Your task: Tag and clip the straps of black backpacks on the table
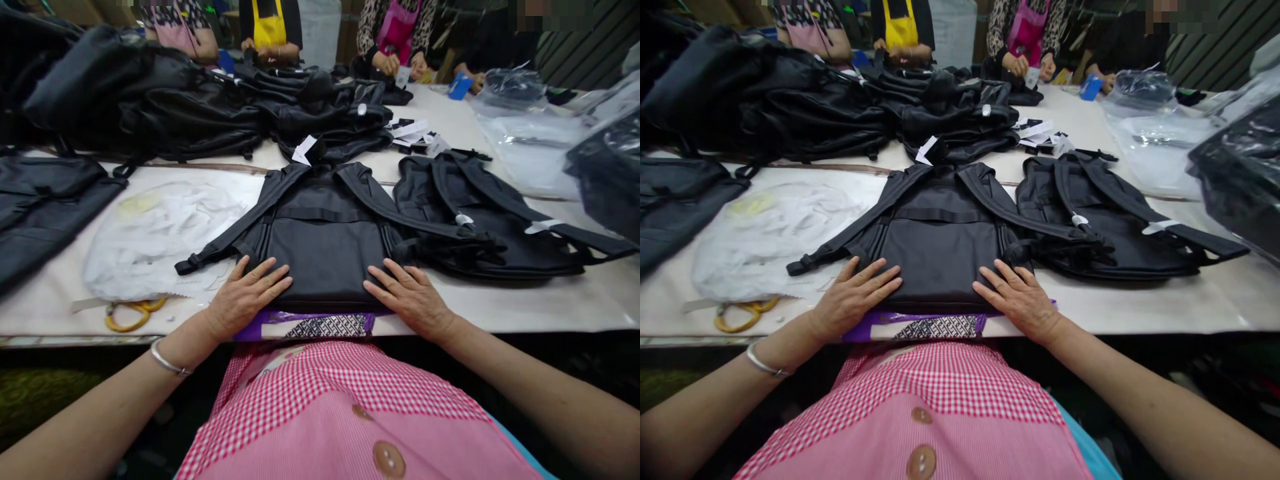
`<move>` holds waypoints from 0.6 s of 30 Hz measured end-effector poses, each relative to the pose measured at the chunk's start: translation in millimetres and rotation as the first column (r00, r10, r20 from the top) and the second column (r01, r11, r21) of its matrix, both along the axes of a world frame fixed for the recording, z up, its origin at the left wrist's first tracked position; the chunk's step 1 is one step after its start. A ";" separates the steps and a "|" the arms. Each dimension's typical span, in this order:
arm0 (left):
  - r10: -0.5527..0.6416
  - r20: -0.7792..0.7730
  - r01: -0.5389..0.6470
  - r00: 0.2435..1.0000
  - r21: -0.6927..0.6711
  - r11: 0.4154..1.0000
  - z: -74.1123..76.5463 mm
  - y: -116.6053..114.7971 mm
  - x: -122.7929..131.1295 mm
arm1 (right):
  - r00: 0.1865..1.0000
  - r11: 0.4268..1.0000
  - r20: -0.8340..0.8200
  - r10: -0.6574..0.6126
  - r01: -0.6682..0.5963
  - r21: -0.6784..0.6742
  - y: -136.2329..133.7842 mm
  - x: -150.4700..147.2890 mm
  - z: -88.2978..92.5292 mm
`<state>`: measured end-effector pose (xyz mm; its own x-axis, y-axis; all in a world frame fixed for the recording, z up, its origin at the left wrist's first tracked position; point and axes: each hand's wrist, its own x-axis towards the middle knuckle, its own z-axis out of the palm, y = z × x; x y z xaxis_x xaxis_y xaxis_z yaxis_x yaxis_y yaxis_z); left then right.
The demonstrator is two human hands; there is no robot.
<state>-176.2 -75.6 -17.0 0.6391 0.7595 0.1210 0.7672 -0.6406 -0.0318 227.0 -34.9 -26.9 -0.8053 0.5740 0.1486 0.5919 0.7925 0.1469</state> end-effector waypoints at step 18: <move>-0.264 0.083 0.276 0.961 -0.187 0.943 15.9 45.6 100.2 | 1.000 0.966 -0.002 0.023 -0.023 -0.257 -2.0 -23.3 79.8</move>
<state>-76.0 -29.9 -1.0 0.8200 0.5716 0.0291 0.5615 -0.8133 0.1525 203.6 -36.9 52.9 -0.8187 0.5742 -0.0026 0.5732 0.8170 -0.0632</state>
